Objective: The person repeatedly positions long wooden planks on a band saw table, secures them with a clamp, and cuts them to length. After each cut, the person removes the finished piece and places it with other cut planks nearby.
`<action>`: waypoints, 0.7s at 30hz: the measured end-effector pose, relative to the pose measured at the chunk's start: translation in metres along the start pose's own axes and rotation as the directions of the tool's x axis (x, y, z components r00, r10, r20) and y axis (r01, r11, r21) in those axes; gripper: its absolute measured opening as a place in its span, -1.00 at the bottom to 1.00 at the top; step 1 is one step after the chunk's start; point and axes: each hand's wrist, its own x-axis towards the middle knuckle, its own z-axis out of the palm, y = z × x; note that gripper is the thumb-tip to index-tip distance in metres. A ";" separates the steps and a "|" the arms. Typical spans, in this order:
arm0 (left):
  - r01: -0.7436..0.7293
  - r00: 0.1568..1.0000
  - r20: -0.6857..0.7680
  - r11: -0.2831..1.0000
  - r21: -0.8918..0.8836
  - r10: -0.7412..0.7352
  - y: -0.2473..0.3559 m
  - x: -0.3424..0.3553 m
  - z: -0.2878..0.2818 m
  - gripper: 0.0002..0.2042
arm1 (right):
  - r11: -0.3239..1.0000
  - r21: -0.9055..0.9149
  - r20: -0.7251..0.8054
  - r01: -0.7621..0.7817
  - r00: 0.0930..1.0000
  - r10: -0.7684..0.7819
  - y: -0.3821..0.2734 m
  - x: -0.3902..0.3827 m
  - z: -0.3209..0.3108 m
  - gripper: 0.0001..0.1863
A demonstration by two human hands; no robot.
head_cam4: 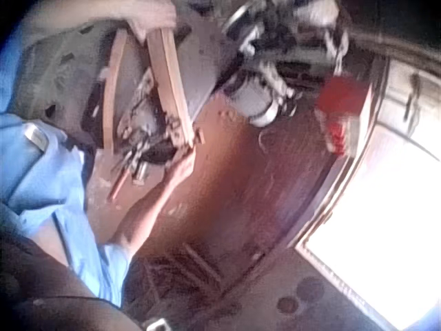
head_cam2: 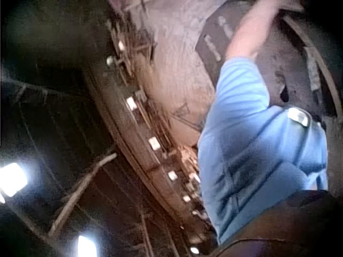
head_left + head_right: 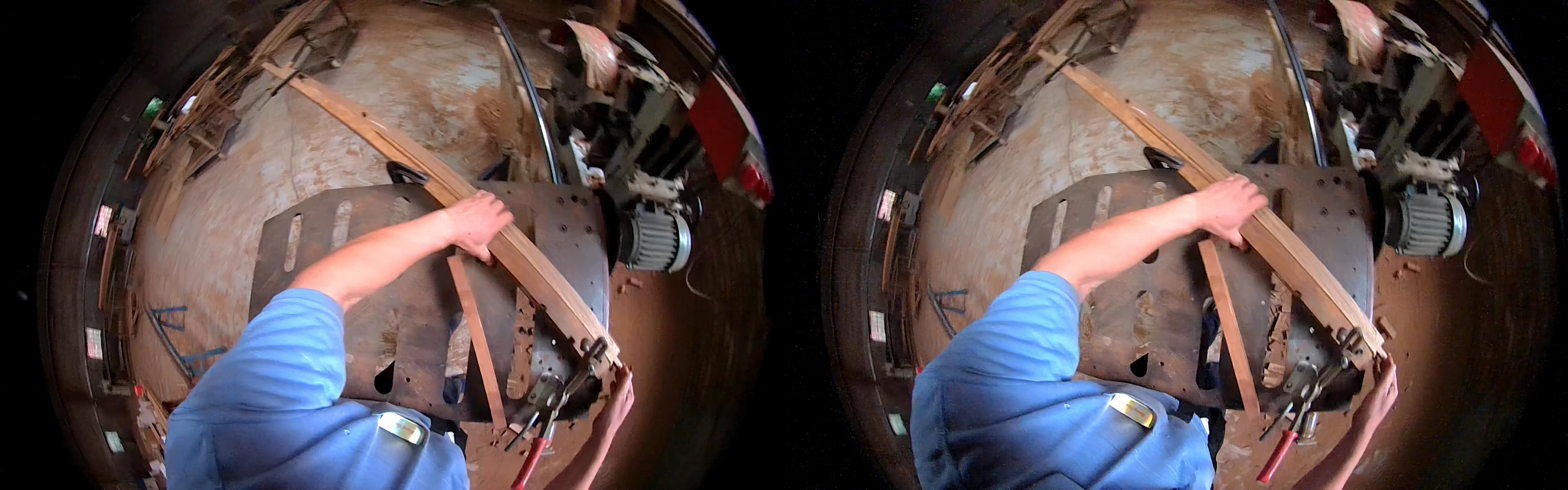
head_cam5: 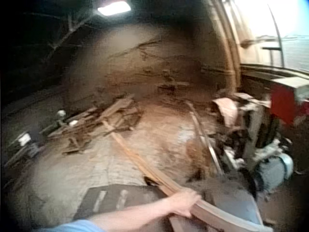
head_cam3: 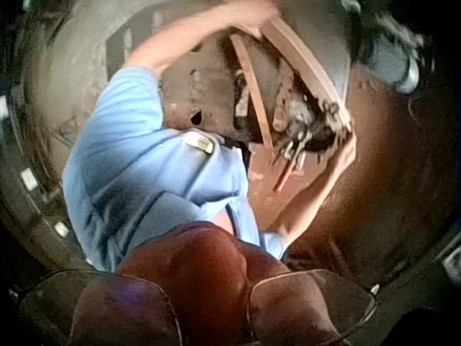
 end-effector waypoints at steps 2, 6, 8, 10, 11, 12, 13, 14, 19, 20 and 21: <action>-0.078 0.997 -0.009 0.996 -0.045 0.078 0.002 0.006 -0.001 -0.34 | 0.998 -0.062 0.004 0.015 1.000 -0.015 -0.010 -0.007 0.001 -0.53; -0.237 0.970 -0.076 0.968 -0.083 0.231 0.036 0.024 0.000 -0.16 | 0.942 -0.282 -0.145 -0.181 0.979 0.145 -0.023 -0.013 0.007 -0.54; -0.332 0.934 -0.173 0.937 -0.105 0.312 0.070 0.040 0.000 -0.15 | 0.957 -0.276 -0.131 -0.084 0.990 0.049 -0.023 -0.007 0.008 -0.55; -0.313 0.948 -0.112 0.938 -0.147 0.298 0.102 0.052 0.005 -0.18 | 0.968 -0.253 -0.053 -0.007 0.999 -0.006 -0.020 0.000 0.010 -0.55; -0.331 0.940 -0.139 0.931 -0.152 0.312 0.112 0.056 0.005 -0.19 | 0.953 -0.302 -0.087 0.021 0.995 -0.049 -0.018 0.003 0.010 -0.55; -0.286 0.947 -0.175 0.955 -0.086 0.268 0.120 0.060 0.007 -0.24 | 0.952 -0.303 -0.091 -0.043 0.996 0.017 -0.017 0.004 0.010 -0.55; -0.277 0.952 -0.159 0.957 -0.080 0.262 0.125 0.062 0.006 -0.27 | 0.958 -0.285 -0.091 0.003 0.995 -0.030 -0.015 0.004 0.009 -0.55; -0.296 0.943 -0.184 0.951 -0.092 0.276 0.128 0.064 0.010 -0.29 | 0.959 -0.280 -0.101 -0.048 0.995 0.021 -0.012 0.002 0.007 -0.53; -0.348 0.911 -0.257 0.935 -0.065 0.321 0.125 0.065 0.017 -0.34 | 0.996 0.090 -0.274 -0.006 0.961 0.030 0.007 -0.040 -0.010 -0.59; -0.353 0.908 -0.262 0.934 -0.055 0.327 0.125 0.066 0.018 -0.34 | 0.981 0.184 -0.288 -0.056 0.952 0.108 0.014 -0.056 -0.019 -0.62; -0.355 0.904 -0.268 0.934 -0.043 0.332 0.125 0.066 0.018 -0.33 | 0.960 0.280 -0.272 -0.025 0.957 0.104 0.023 -0.073 -0.026 -0.64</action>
